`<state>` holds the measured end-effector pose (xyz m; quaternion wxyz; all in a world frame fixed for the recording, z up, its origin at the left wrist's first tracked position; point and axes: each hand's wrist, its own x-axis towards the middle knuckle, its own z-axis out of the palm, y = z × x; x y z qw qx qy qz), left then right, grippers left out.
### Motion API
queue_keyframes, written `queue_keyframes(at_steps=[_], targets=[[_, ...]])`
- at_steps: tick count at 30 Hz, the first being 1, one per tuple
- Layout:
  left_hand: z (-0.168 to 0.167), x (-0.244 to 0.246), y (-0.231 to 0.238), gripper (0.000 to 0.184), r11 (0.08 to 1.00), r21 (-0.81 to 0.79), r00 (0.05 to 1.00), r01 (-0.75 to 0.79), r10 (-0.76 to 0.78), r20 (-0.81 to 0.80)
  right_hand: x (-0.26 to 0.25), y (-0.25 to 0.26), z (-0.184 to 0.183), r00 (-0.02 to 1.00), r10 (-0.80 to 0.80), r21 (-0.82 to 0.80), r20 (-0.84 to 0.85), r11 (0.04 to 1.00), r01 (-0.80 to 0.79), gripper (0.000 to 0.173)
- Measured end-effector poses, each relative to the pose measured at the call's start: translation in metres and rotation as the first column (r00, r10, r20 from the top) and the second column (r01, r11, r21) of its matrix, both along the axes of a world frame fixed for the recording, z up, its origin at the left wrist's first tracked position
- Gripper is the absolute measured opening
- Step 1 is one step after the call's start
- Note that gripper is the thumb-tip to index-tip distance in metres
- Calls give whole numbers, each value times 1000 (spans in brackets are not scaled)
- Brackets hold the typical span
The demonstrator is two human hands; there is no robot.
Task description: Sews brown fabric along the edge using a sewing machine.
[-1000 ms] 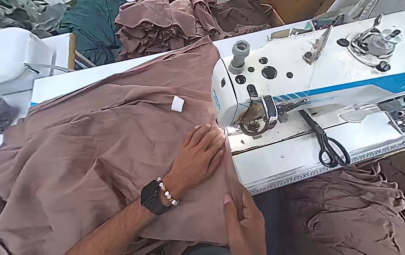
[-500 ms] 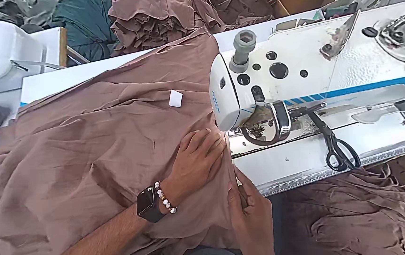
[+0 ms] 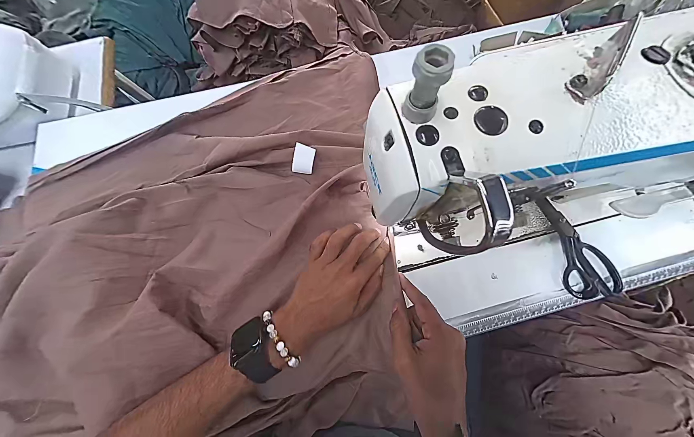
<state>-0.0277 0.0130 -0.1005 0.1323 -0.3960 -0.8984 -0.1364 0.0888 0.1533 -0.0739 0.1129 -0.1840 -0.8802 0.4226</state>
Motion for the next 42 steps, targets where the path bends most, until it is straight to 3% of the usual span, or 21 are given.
queue_keyframes(at_steps=[3, 7, 12, 16, 20, 25, 29, 33, 37, 42], targets=[[2, -8, -3, 37, 998, -14, 998, 56, -57, -35, -1, -2, -1, 1000, 4, 24, 2, 1000, -4, 42], [0, 24, 10, 41, 992, -32, 992, -122, 123, 16, -2, 0, 0, 1000, 1, 47, 22, 999, -2, 39], [0, 6, 3, 41, 999, -25, 999, -39, 39, 11, 0, 0, -1, 1000, 11, 53, -6, 999, -10, 41], [0, 25, 13, 42, 987, -56, 988, -151, 153, 24, -2, 0, -1, 1000, 3, 64, -3, 998, -3, 41], [-2, 7, 3, 41, 999, -13, 999, -39, 39, 31, 1, 1, -1, 1000, 15, 72, -16, 997, -14, 39], [2, 27, 14, 43, 989, -50, 990, -137, 139, 28, -3, -1, 0, 1000, 14, 63, 1, 998, -14, 41], [-1, 10, 5, 42, 998, -37, 998, -59, 60, 20, -3, 2, 1, 1000, 18, 54, 8, 998, -18, 42], [0, 24, 12, 43, 989, -38, 990, -142, 142, 15, -7, 1, 2, 1000, 5, 74, 14, 997, -6, 41], [-2, 10, 5, 41, 998, -6, 998, -59, 59, 27, -9, 4, 1, 1000, 18, 81, 7, 997, -19, 42], [-1, 20, 11, 42, 994, -17, 994, -104, 105, 33, -11, 5, 3, 999, 3, 58, 50, 998, -6, 43]])
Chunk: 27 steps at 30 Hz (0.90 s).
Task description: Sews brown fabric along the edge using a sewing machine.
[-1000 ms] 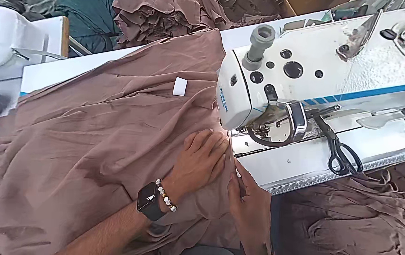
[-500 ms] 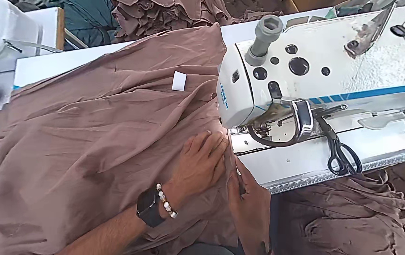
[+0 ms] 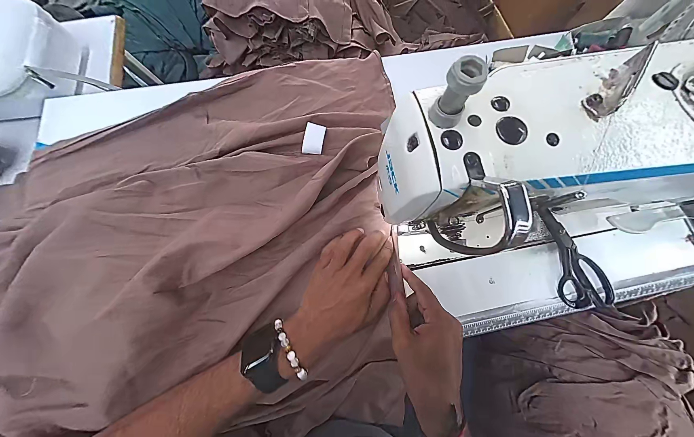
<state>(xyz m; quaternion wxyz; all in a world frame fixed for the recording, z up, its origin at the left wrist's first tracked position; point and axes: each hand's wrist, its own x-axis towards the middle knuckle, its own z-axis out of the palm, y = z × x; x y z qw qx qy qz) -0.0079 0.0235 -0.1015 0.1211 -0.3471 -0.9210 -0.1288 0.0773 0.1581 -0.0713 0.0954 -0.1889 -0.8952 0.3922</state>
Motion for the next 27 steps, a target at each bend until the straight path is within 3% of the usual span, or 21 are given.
queue_keyframes(at_steps=[3, 7, 14, 18, 22, 27], targets=[[0, -9, -4, 41, 998, 3, 998, 56, -56, -15, 3, 1, 2, 1000, 7, -29, 22, 1000, -6, 43], [0, 2, 1, 43, 999, -25, 1000, -28, 27, -5, 7, 0, 3, 1000, 1, -79, 18, 997, 1, 45], [1, -19, -10, 37, 996, 13, 996, 86, -86, 3, 15, 1, 11, 1000, 19, -105, 16, 994, -17, 44], [3, -37, -17, 34, 981, 48, 982, 187, -186, -24, 16, 0, 21, 999, 30, -8, 36, 1000, -29, 45], [6, -64, -20, 32, 939, 67, 939, 337, -331, -92, 8, 5, 37, 996, 88, 198, 18, 976, -89, 40], [14, -84, -21, 28, 862, 26, 854, 506, -496, -156, -32, 15, 53, 981, 177, 345, 84, 918, -196, 35]])
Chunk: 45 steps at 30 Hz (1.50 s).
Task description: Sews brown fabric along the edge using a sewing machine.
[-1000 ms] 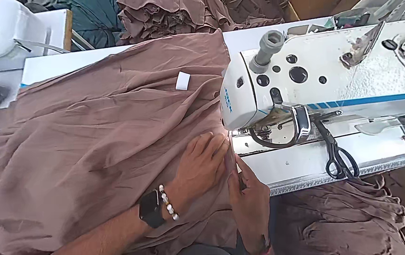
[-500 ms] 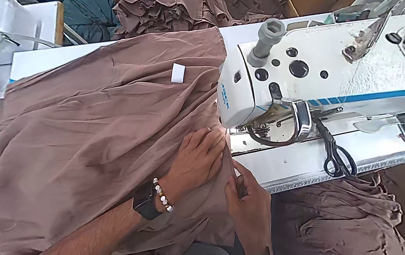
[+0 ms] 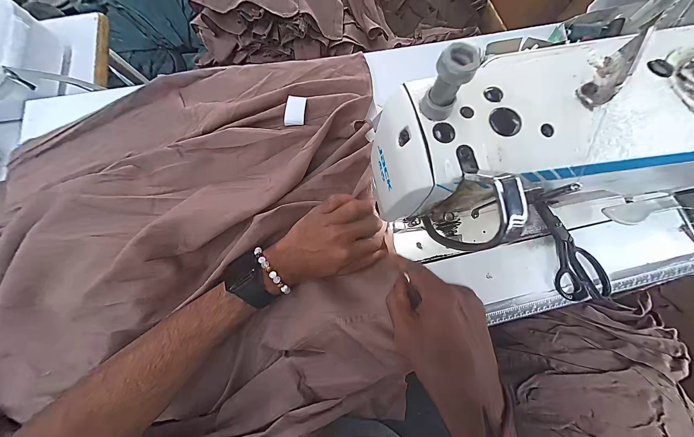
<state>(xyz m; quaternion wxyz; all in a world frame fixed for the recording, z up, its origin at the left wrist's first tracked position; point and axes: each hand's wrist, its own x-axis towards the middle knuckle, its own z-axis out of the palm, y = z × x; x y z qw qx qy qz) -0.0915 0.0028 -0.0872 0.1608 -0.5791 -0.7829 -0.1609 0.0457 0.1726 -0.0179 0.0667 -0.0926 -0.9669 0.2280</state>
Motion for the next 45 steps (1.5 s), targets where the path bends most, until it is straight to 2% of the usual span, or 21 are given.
queue_keyframes(at_steps=[1, 3, 4, 6, 8, 11, 13, 15, 16, 17, 18, 19, 21, 23, 26, 30, 35, 38, 41, 45], targets=[[5, 9, 2, 26, 999, -26, 999, -42, 43, 33, -13, 3, -4, 1000, -7, 15, 29, 1000, 7, 34], [9, 46, 10, 24, 967, -61, 944, -249, 256, 209, -30, 9, -23, 994, -5, 36, 111, 999, 1, 41], [5, 61, 12, 28, 932, -77, 882, -355, 361, 304, -31, 13, -36, 995, 6, 42, 96, 999, -10, 43], [-6, 73, 10, 38, 894, -86, 809, -440, 436, 395, -17, 22, -50, 999, 42, 14, 22, 999, -42, 46], [-11, 68, -2, 42, 915, -124, 846, -385, 403, 349, 16, 34, -52, 994, 107, -88, -22, 990, -109, 46], [-12, 60, -7, 40, 955, -122, 913, -269, 294, 282, 70, 45, -48, 972, 233, -168, -29, 957, -235, 29], [-12, 61, -6, 36, 975, -86, 942, -205, 220, 253, 100, 31, -47, 910, 413, -64, 19, 909, -412, 15], [-13, 62, -4, 33, 985, -50, 960, -167, 174, 218, 123, 7, -56, 810, 555, 31, 187, 821, -570, 13], [-13, 63, -4, 32, 987, -40, 965, -157, 162, 204, 129, 0, -59, 742, 600, -38, 299, 784, -620, 12], [-13, 64, -3, 32, 988, -39, 967, -151, 156, 203, 129, -2, -56, 658, 650, -188, 381, 751, -633, 13], [-13, 65, -4, 32, 988, -46, 964, -148, 155, 216, 122, 1, -51, 631, 684, -310, 365, 729, -611, 15], [-13, 66, -5, 33, 987, -55, 959, -148, 157, 235, 111, 3, -48, 724, 648, -349, 235, 752, -560, 16], [-13, 70, -8, 35, 986, -79, 951, -146, 162, 264, 78, 6, -41, 930, 367, -320, -31, 878, -357, 22], [-11, 69, -7, 37, 986, -96, 951, -136, 157, 267, 38, 14, -45, 983, 98, -198, -155, 972, -128, 26], [-8, 68, -4, 33, 989, -66, 956, -131, 144, 255, 13, 17, -54, 985, -88, -117, -151, 991, 71, 26], [-6, 64, 2, 24, 967, 25, 943, -253, 241, 231, 11, 3, -55, 987, -151, -55, -52, 987, 148, 26], [-12, 60, 6, 36, 931, -56, 910, -360, 363, 200, 9, 0, -59, 983, -170, 3, -71, 985, 171, 22], [-15, 60, 7, 46, 898, -145, 883, -415, 436, 173, 11, 4, -62, 987, -85, 31, -138, 995, 90, 27], [-14, 61, 7, 49, 881, -148, 872, -450, 469, 142, 16, 5, -67, 981, 23, 160, -193, 987, 9, 30], [-13, 59, 3, 40, 931, -102, 918, -350, 363, 162, 18, 4, -64, 980, 111, 273, -164, 960, -63, 32]])
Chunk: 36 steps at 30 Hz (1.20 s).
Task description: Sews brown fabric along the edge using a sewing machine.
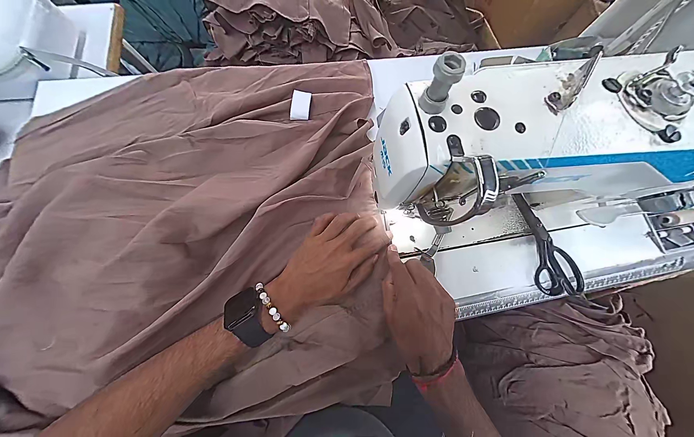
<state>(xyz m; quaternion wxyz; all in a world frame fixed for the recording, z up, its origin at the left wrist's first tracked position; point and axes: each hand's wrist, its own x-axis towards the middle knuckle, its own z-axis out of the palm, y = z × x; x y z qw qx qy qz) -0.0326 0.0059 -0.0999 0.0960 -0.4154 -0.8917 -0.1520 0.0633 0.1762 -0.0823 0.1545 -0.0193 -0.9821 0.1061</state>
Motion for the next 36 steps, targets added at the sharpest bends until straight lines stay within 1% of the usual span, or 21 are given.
queue_keyframes(at_steps=[4, 9, 11, 14, 15, 17, 18, 19, 22, 23, 24, 25, 26, 27, 28, 29, 30, 31, 32, 34, 36], targets=[[0, -13, 1, 38, 999, -4, 999, 40, -40, -7, -9, -1, 4, 998, 26, 81, 61, 996, -31, 32], [4, -43, -2, 33, 990, 1, 987, 141, -140, -84, -30, 1, 2, 999, 21, 103, 34, 994, -25, 34], [8, -37, 0, 35, 988, -7, 985, 157, -157, -77, -28, 6, 1, 1000, 5, 1, 24, 1000, -5, 35], [10, -2, 9, 40, 996, 11, 994, 85, -85, 64, 1, 21, 4, 999, 40, -273, 13, 961, -35, 32], [6, 6, 8, 42, 997, 30, 993, 69, -71, 94, 16, 25, 3, 997, 82, -304, 13, 950, -74, 33], [-1, 7, 4, 43, 995, 53, 991, 86, -91, 99, 47, 32, 0, 985, 166, -280, 41, 949, -148, 33], [-3, 6, 2, 43, 993, 56, 990, 103, -108, 92, 61, 36, 0, 985, 169, -250, 40, 956, -154, 28], [-4, 5, 1, 42, 992, 54, 990, 114, -118, 80, 73, 40, 1, 990, 139, -215, 1, 967, -136, 23], [-1, 1, 3, 42, 994, 28, 993, 110, -111, 41, 89, 48, 7, 988, 41, -95, -149, 994, -56, 19], [-1, 2, 3, 42, 994, 22, 994, 105, -106, 33, 92, 46, 11, 995, 36, -55, -91, 998, -41, 18], [-1, 2, 3, 41, 994, 25, 993, 110, -111, 30, 94, 43, 18, 997, 48, -9, 60, 999, -48, 17], [-1, 1, 3, 41, 992, 30, 992, 120, -121, 32, 93, 40, 25, 961, 69, 16, 269, 997, -76, 14], [-2, 2, 2, 41, 991, 35, 991, 129, -131, 42, 90, 37, 35, 873, 101, -20, 477, 994, -104, 11], [-2, 2, 2, 41, 990, 37, 989, 136, -138, 49, 82, 34, 43, 785, 135, -96, 604, 991, -97, 14], [-2, 0, 2, 41, 989, 39, 988, 143, -145, 53, 73, 32, 43, 824, 159, -160, 543, 984, -84, 17], [-1, -1, 2, 41, 988, 43, 987, 145, -148, 59, 64, 30, 38, 909, 131, -205, 396, 977, -51, 20], [-1, 2, 1, 40, 988, 50, 986, 148, -151, 65, 53, 27, 32, 969, 59, -226, 238, 974, -4, 24], [-1, 3, 0, 40, 987, 54, 985, 153, -157, 67, 38, 25, 25, 991, -24, -241, 134, 969, 56, 26], [0, 1, 0, 39, 985, 54, 985, 161, -164, 61, 23, 24, 18, 991, -99, -260, 86, 958, 118, 27], [0, 3, 0, 39, 984, 52, 983, 168, -171, 61, 6, 21, 5, 976, -201, -297, 80, 930, 215, 25], [1, 2, -1, 39, 986, 49, 985, 162, -165, 57, -3, 14, -2, 967, -249, -274, 53, 928, 253, 19]])
